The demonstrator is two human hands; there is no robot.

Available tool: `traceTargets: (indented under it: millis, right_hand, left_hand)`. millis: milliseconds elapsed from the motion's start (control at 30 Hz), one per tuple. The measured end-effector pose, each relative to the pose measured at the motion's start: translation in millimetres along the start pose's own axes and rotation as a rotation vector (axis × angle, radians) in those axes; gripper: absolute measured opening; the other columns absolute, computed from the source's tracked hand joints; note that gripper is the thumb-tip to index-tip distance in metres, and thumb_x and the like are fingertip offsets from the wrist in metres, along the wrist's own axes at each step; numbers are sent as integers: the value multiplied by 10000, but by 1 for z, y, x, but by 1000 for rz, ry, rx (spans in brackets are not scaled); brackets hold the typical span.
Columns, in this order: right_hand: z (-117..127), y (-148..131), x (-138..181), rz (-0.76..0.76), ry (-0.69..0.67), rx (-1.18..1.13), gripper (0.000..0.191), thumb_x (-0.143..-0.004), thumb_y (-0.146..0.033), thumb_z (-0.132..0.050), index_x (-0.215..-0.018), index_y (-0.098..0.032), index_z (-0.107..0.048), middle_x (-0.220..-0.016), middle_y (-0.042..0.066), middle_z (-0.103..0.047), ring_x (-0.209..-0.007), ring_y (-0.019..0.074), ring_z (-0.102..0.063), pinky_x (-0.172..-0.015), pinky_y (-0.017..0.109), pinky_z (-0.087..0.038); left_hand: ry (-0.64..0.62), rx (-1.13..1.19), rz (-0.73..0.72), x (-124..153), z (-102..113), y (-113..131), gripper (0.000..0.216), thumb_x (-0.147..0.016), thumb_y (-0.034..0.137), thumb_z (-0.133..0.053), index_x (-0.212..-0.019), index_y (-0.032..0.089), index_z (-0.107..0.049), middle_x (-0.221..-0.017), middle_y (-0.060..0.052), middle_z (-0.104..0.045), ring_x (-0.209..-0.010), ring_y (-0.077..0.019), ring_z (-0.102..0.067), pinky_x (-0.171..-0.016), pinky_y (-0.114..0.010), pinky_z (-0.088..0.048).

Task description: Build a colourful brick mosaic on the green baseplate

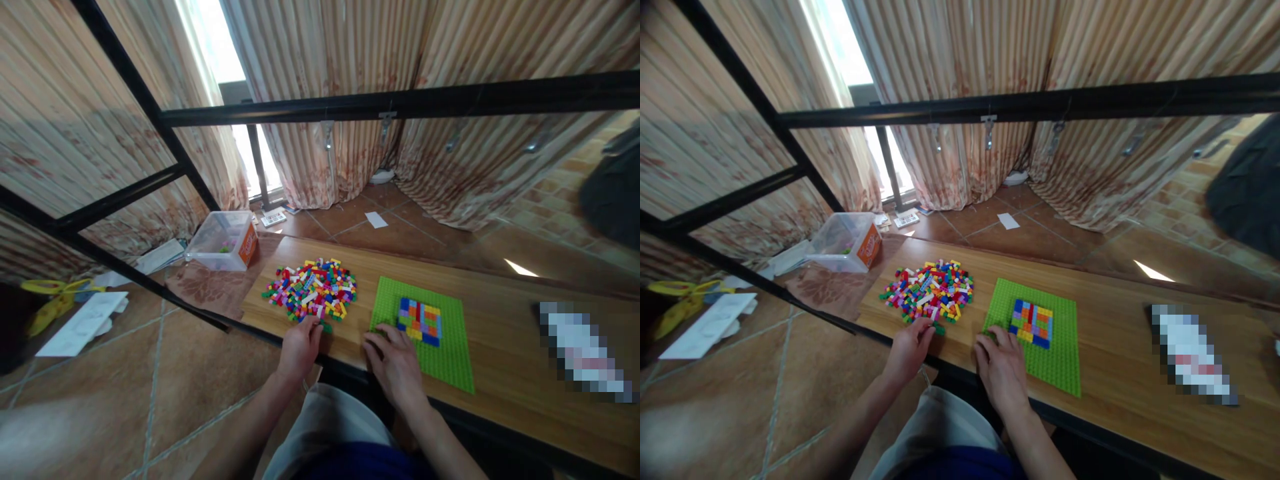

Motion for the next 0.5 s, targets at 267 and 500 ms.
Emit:
traceTargets:
  millis: [267, 500]
  right_hand:
    - [-15, -26, -28, 28, -5, -77, 236, -931, -239, -508, -984, -200, -734, -1045, 97, -684, -974, 240, -587, -883, 393, -452]
    - [-34, -41, -49, 41, -55, -104, 211, -902, -205, -557, -1015, -176, -732, -1015, 100, -675, -956, 240, -576, -865, 367, -446]
  left_hand:
    - [12, 102, -93, 4, 1, 1, 181, -924, 221, -511, -1059, 199, -629, -950, -61, -730, -861, -202, -693, -763, -296, -511]
    - [-20, 125, -68, 6, -1, -2, 209, -916, 199, -534, -1109, 191, -613, -926, -45, -735, -834, -182, -700, -722, -274, -518]
Point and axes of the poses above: each hand's wrist, its own x-axis away from the middle knuckle, its own z-axis out of the back of the hand, y = z × x, the point moved 6 cm from there along -x, towards the middle knuckle
